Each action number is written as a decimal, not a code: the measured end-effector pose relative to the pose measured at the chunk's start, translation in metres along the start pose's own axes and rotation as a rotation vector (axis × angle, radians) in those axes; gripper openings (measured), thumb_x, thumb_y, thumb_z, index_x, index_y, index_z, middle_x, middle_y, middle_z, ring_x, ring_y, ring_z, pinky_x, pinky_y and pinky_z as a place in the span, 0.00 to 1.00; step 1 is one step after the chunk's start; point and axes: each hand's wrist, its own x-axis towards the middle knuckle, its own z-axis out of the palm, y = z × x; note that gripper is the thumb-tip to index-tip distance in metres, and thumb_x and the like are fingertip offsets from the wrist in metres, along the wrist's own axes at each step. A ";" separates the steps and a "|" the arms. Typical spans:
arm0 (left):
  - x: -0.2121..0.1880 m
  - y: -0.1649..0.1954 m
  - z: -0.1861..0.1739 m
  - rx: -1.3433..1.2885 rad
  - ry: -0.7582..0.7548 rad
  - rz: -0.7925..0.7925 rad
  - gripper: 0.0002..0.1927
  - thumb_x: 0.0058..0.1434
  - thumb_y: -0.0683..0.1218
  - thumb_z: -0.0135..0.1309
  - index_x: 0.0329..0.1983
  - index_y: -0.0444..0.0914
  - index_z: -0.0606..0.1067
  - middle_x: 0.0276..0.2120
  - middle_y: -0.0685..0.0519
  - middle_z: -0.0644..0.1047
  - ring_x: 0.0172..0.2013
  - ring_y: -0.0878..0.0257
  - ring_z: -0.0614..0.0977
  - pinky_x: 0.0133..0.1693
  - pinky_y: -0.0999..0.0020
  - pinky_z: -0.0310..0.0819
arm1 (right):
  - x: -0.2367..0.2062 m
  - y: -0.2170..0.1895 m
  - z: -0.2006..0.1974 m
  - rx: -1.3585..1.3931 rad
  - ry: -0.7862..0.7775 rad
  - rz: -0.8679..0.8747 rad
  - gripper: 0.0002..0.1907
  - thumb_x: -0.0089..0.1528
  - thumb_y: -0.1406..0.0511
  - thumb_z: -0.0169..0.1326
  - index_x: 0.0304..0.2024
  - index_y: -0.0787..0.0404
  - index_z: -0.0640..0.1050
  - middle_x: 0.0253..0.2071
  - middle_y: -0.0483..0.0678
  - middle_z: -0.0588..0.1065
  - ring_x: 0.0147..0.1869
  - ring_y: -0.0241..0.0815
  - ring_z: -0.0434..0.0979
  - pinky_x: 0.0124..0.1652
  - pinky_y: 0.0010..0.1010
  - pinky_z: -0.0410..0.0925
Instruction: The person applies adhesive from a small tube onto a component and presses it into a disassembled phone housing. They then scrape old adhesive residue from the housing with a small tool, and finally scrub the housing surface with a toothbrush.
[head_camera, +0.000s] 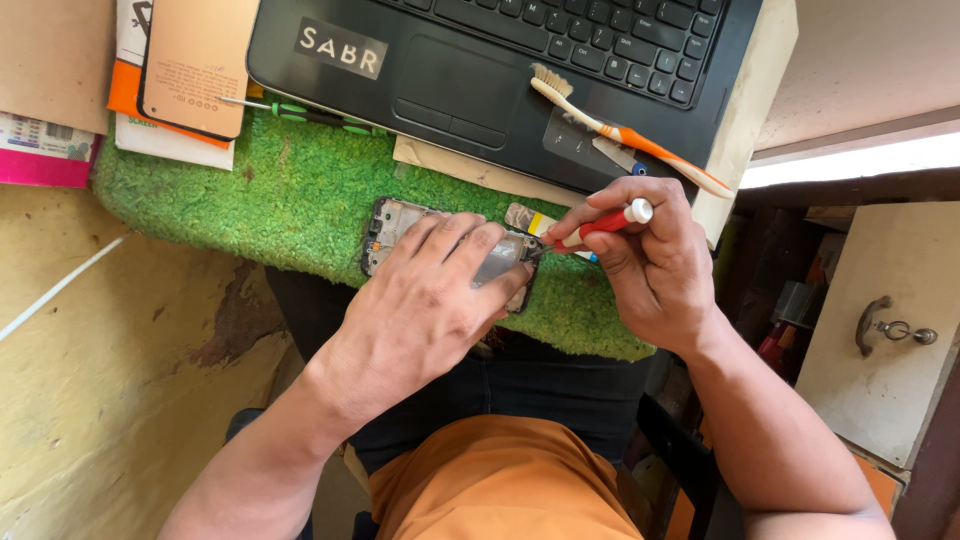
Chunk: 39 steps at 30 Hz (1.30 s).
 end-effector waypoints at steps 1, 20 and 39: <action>0.000 0.000 0.000 0.001 -0.002 0.000 0.16 0.62 0.47 0.54 0.52 0.43 0.78 0.52 0.44 0.74 0.58 0.48 0.74 0.61 0.52 0.66 | 0.000 0.000 0.000 -0.007 -0.005 -0.008 0.12 0.74 0.72 0.48 0.58 0.65 0.63 0.48 0.55 0.77 0.55 0.43 0.83 0.56 0.31 0.75; 0.002 0.000 -0.003 -0.020 -0.003 -0.002 0.18 0.59 0.46 0.57 0.53 0.41 0.77 0.51 0.45 0.74 0.57 0.48 0.74 0.60 0.52 0.67 | 0.001 -0.002 -0.002 -0.048 -0.020 -0.020 0.12 0.74 0.71 0.48 0.57 0.66 0.63 0.47 0.55 0.78 0.54 0.43 0.83 0.57 0.33 0.76; 0.000 -0.004 -0.003 -0.063 0.001 0.006 0.17 0.59 0.47 0.58 0.50 0.39 0.77 0.52 0.44 0.74 0.57 0.47 0.75 0.60 0.51 0.68 | -0.001 0.001 -0.003 0.009 -0.017 -0.006 0.12 0.74 0.73 0.48 0.58 0.65 0.62 0.48 0.56 0.77 0.56 0.45 0.82 0.58 0.34 0.76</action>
